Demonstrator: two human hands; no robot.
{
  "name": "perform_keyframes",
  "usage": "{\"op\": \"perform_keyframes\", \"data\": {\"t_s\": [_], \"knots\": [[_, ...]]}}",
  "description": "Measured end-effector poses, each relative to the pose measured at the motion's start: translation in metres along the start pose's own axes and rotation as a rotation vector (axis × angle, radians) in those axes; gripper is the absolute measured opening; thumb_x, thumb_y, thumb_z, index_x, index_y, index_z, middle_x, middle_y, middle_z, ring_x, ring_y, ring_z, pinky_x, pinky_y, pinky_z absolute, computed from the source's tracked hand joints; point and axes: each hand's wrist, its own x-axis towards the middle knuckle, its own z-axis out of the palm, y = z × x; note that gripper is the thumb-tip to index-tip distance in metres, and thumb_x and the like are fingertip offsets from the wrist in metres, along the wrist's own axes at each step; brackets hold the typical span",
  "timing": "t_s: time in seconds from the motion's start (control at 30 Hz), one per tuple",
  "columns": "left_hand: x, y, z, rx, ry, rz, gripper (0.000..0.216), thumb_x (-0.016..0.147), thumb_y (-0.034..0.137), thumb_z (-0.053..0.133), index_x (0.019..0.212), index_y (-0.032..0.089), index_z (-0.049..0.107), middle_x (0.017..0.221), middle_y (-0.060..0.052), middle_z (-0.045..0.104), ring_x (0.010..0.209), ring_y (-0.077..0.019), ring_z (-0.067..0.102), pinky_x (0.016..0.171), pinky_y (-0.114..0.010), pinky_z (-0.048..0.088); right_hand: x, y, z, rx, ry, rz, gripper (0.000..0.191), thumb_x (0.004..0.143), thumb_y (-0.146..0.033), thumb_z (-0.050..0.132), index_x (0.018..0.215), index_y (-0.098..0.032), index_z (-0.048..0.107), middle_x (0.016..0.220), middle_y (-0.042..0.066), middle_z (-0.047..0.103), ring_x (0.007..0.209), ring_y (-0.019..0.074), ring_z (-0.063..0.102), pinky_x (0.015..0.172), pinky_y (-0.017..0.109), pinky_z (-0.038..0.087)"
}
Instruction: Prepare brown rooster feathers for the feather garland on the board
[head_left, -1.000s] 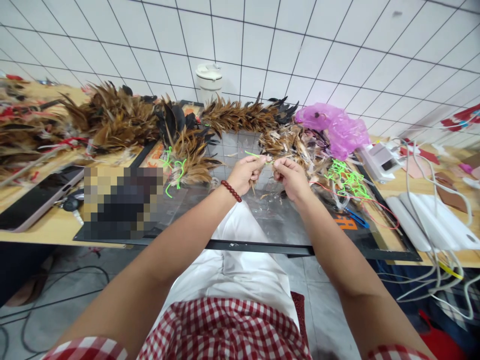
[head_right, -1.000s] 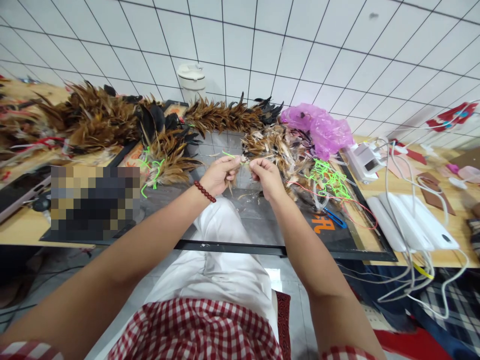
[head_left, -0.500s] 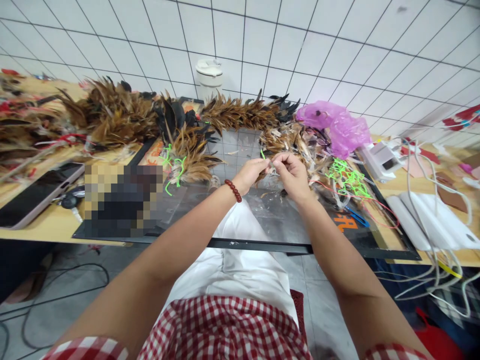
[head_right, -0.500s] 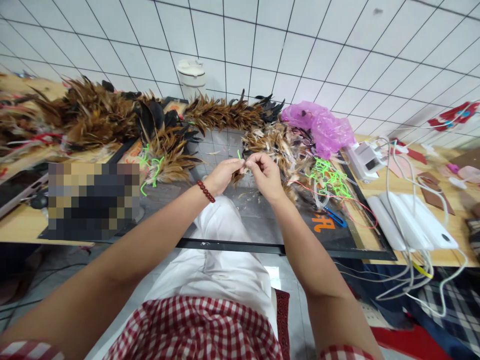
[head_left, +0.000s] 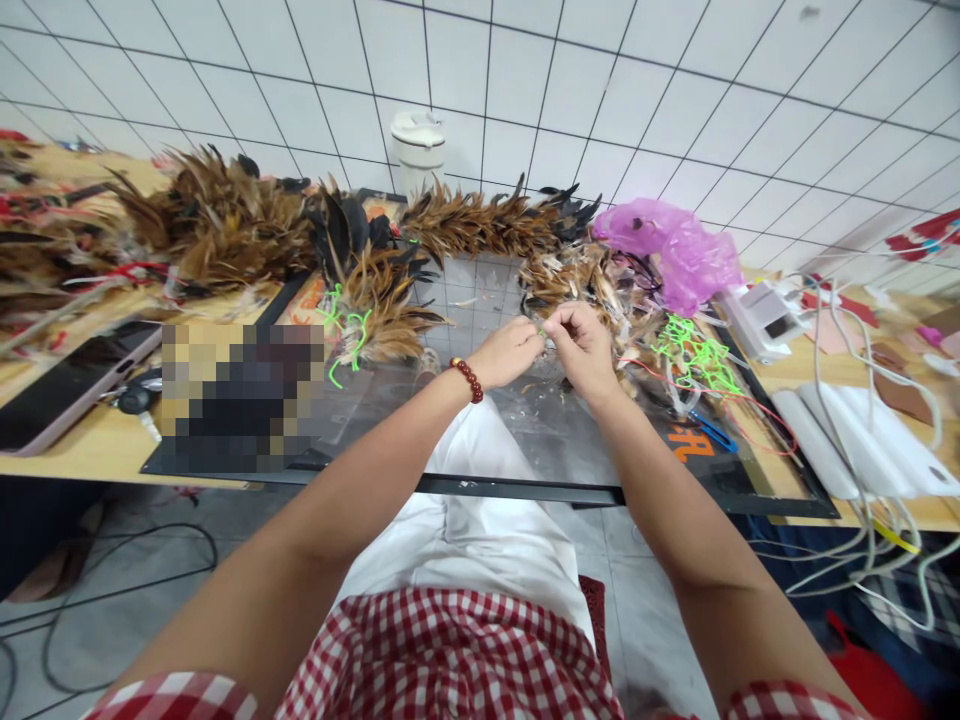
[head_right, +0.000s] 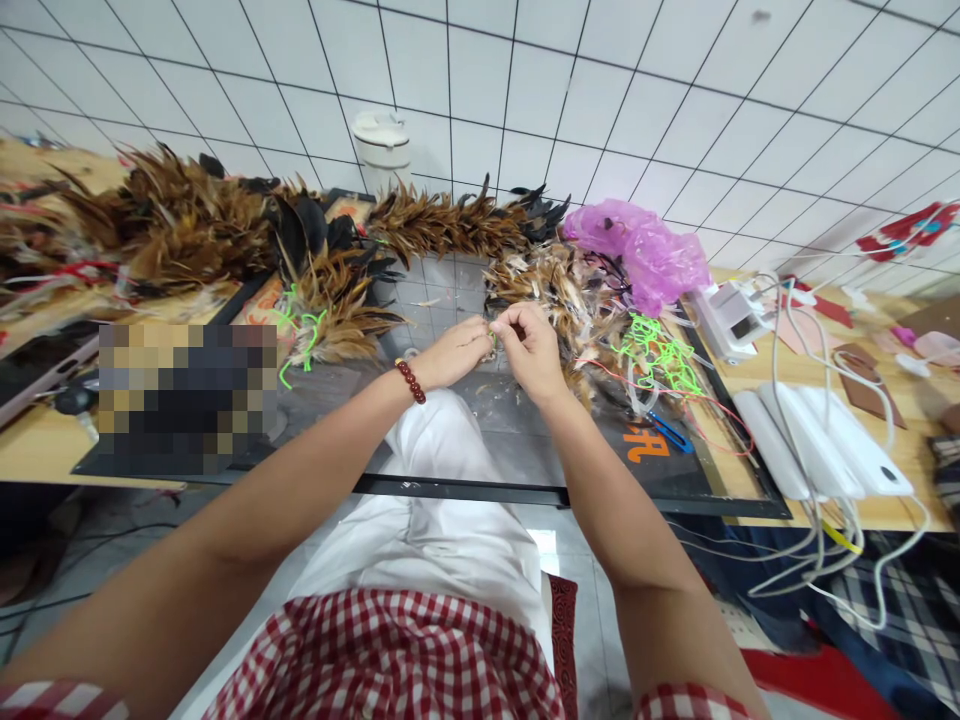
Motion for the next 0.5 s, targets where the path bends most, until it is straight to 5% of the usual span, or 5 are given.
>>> {"op": "perform_keyframes", "data": {"t_s": [0.2, 0.5], "knots": [[-0.003, -0.001, 0.008, 0.062, -0.026, 0.006, 0.022, 0.086, 0.023, 0.038, 0.077, 0.017, 0.057, 0.084, -0.006, 0.056, 0.089, -0.0197, 0.054, 0.086, -0.035, 0.044, -0.001, -0.001, 0.0, 0.011, -0.08, -0.008, 0.024, 0.085, -0.042, 0.06, 0.075, -0.02, 0.062, 0.085, 0.003, 0.056, 0.086, 0.0168, 0.053, 0.081, 0.033, 0.044], [-0.005, -0.006, 0.009, 0.088, 0.067, 0.02, 0.031, 0.092, 0.027, 0.031, 0.069, 0.018, 0.05, 0.083, -0.007, 0.05, 0.084, -0.0188, 0.052, 0.084, -0.035, 0.044, 0.002, 0.006, -0.003, 0.037, -0.102, -0.044, 0.024, 0.09, -0.041, 0.052, 0.097, -0.023, 0.067, 0.106, 0.007, 0.061, 0.106, 0.0211, 0.056, 0.098, 0.04, 0.042]]}}
